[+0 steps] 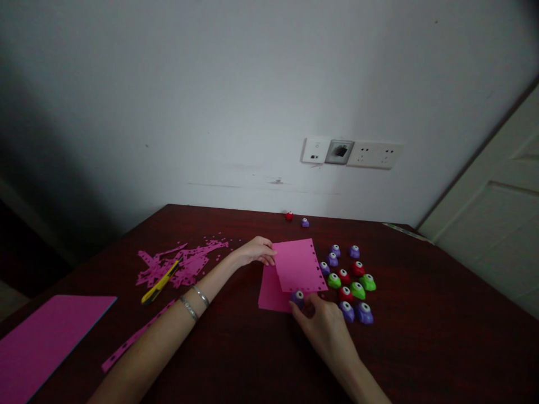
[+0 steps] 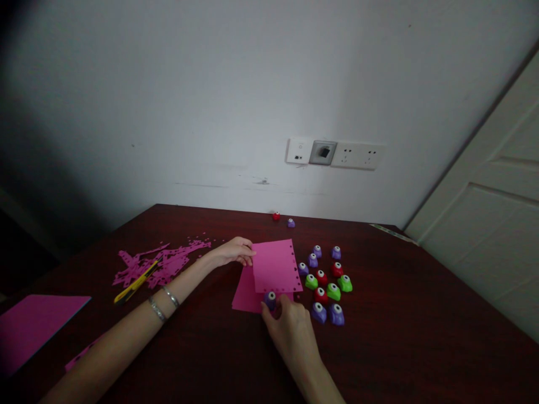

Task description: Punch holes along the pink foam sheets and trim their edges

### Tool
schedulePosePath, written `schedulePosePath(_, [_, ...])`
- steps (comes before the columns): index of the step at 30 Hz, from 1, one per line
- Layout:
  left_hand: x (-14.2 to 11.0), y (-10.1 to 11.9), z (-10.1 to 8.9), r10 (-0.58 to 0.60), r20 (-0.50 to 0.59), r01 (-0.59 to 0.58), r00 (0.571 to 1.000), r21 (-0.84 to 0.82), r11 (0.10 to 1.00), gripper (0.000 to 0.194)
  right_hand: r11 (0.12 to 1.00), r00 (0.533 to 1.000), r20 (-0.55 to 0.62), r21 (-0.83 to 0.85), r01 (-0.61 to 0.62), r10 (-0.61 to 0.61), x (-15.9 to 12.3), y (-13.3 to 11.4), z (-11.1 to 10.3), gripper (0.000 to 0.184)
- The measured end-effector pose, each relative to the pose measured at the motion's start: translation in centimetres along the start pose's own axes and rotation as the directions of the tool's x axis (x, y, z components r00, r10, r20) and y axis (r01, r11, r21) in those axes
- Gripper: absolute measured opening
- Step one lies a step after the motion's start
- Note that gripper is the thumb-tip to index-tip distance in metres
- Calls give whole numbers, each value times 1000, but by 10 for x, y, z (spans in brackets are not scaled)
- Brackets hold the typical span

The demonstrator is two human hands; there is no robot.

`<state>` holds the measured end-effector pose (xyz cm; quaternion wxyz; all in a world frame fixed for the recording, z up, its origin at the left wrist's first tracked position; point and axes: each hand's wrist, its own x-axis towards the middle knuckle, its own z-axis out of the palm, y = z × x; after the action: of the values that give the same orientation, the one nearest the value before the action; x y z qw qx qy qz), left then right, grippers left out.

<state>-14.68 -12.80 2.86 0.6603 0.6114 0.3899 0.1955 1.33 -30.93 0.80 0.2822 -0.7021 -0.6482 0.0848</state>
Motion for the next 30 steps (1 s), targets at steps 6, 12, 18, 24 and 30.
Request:
schedulePosePath(6, [-1, 1, 2, 0, -2, 0, 1000, -10, 1000, 12, 1000, 1000, 16, -8, -8, 9, 0, -2, -3, 27])
schedulePosePath(12, [-3, 2, 2, -7, -2, 7, 1000, -14, 1000, 16, 1000, 1000, 1, -13, 2, -2, -1, -3, -3, 27])
schedulePosePath(18, [1, -1, 1, -10, -3, 10, 1000, -21, 1000, 18, 999, 1000, -15, -32, 22, -23, -1, -1, -1, 27])
schedulePosePath(24, [3, -6, 1, -9, 15, 9, 1000, -21, 1000, 21, 999, 1000, -22, -46, 18, -19, -1, -1, 0, 26])
schedulePosePath(30, [-1, -1, 1, -8, 0, 8, 1000, -20, 1000, 21, 998, 1000, -6, -54, 16, -16, -1, -3, -2, 26])
